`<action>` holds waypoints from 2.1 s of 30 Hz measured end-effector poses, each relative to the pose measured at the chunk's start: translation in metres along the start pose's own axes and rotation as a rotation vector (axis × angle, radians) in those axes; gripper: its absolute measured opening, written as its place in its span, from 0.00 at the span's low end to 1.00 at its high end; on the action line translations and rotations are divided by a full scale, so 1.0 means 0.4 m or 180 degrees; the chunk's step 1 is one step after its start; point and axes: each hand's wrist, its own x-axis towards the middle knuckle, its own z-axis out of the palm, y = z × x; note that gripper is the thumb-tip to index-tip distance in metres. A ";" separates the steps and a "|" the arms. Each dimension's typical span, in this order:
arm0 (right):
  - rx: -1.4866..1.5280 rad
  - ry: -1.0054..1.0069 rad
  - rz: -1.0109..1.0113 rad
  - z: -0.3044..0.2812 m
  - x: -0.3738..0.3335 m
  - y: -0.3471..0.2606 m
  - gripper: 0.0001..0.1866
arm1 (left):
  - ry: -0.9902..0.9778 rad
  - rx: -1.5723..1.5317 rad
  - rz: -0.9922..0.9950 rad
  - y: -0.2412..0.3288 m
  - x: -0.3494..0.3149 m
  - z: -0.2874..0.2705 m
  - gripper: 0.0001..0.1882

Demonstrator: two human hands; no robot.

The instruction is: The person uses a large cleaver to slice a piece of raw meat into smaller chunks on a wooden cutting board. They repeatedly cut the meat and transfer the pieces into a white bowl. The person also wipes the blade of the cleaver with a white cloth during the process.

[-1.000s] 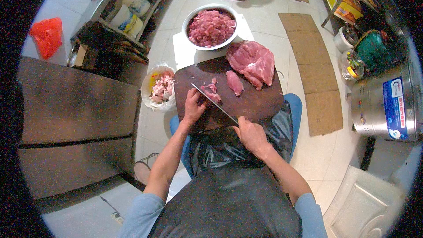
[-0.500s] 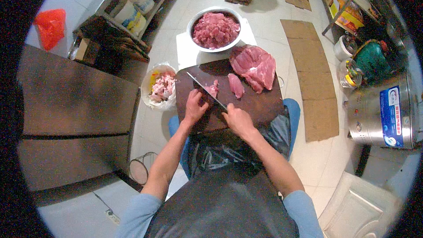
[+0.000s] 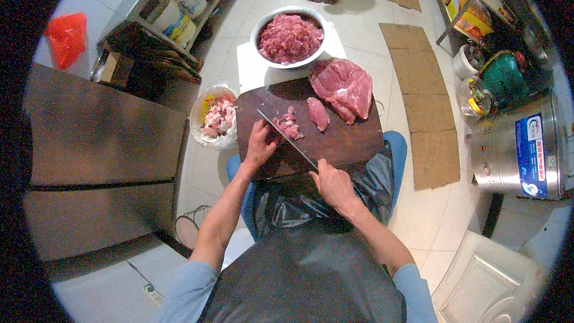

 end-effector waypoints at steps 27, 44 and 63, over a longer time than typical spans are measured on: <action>0.0401 0.0106 0.0246 -0.002 -0.007 0.019 0.17 | 0.0203 -0.0117 0.0126 0.009 0.010 0.001 0.10; 0.0024 -0.0234 0.0133 0.050 0.090 -0.029 0.16 | 0.0082 -0.0073 -0.0289 -0.010 -0.012 0.013 0.24; 0.0215 -0.0116 0.0280 -0.020 -0.005 0.041 0.18 | 0.0239 0.0128 0.0144 0.005 -0.025 0.009 0.15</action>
